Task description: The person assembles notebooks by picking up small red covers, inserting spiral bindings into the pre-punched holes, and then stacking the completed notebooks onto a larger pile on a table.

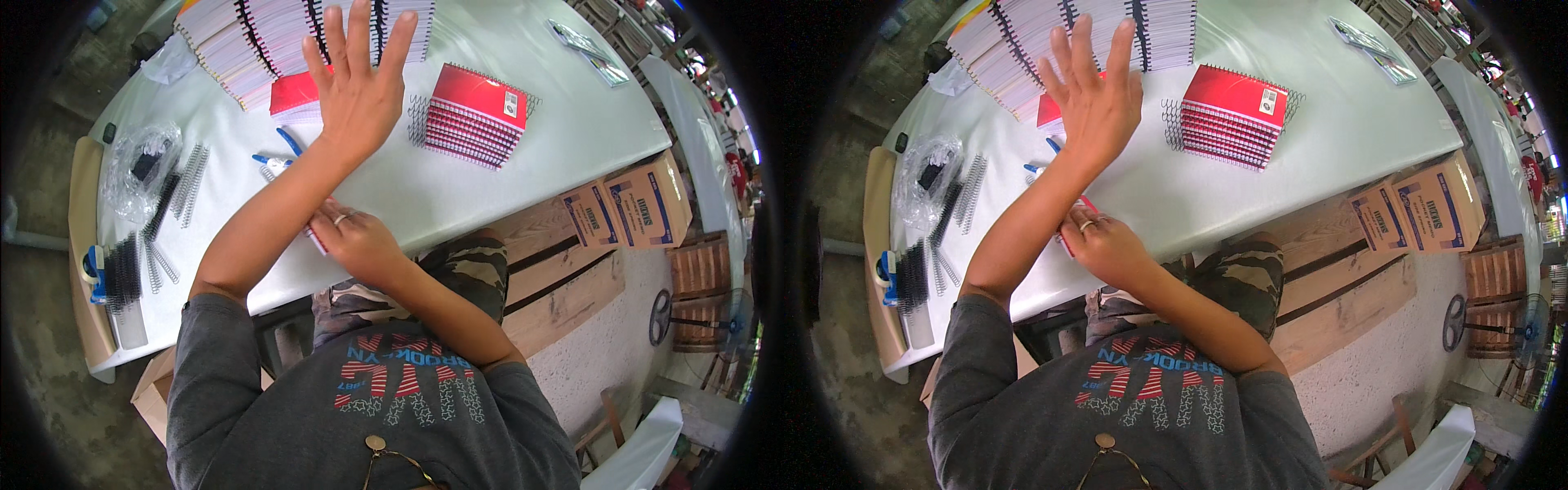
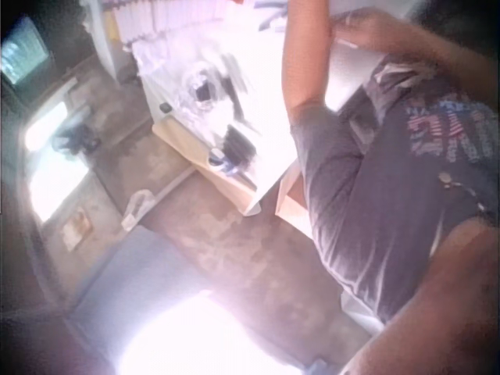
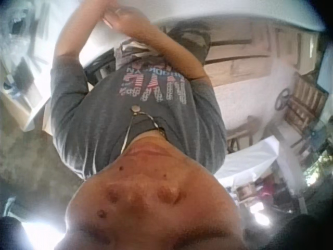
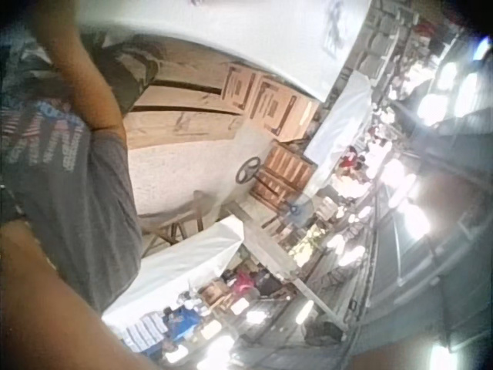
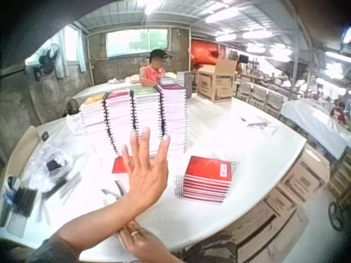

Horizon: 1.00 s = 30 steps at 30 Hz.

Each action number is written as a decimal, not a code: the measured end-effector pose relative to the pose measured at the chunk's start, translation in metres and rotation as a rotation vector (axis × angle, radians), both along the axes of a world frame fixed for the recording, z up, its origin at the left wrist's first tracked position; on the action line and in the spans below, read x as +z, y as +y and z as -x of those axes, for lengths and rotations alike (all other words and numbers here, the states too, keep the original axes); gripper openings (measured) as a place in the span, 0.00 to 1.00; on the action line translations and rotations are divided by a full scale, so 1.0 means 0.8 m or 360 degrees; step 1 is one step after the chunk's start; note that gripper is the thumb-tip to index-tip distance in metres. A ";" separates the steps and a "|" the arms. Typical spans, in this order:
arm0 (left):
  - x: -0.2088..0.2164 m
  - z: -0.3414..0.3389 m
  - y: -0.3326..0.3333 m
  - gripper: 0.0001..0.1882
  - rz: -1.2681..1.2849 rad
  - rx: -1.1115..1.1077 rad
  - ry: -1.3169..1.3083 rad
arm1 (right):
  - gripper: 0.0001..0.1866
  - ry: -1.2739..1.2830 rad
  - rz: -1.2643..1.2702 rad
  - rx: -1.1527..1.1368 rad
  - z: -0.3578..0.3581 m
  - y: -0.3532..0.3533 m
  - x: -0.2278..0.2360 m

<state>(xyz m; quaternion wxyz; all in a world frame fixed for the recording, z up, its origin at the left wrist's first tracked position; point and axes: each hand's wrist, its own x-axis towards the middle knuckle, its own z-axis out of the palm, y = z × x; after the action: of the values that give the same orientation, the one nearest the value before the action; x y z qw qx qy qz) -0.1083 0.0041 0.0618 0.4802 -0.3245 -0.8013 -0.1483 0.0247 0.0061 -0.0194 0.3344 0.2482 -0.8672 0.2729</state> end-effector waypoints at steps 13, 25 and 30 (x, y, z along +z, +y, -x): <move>-0.027 0.016 -0.017 0.33 0.0130 0.0196 0.0018 | 0.14 -0.0151 -0.0153 -0.0047 0.006 0.007 -0.005; -0.130 -0.108 -0.143 0.56 0.0543 -0.0901 -0.0937 | 0.18 -0.0907 0.1261 0.0164 0.001 0.058 -0.036; -0.076 -0.085 -0.157 0.64 0.0671 -0.0443 -0.0115 | 0.20 -0.0682 0.1108 0.0334 0.001 0.048 -0.030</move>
<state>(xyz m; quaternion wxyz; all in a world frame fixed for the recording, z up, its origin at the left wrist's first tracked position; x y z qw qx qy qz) -0.0400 -0.1219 0.0010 0.3479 -0.5191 -0.7788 -0.0542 0.0240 0.0447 -0.0436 0.1810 0.1449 -0.7432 0.6276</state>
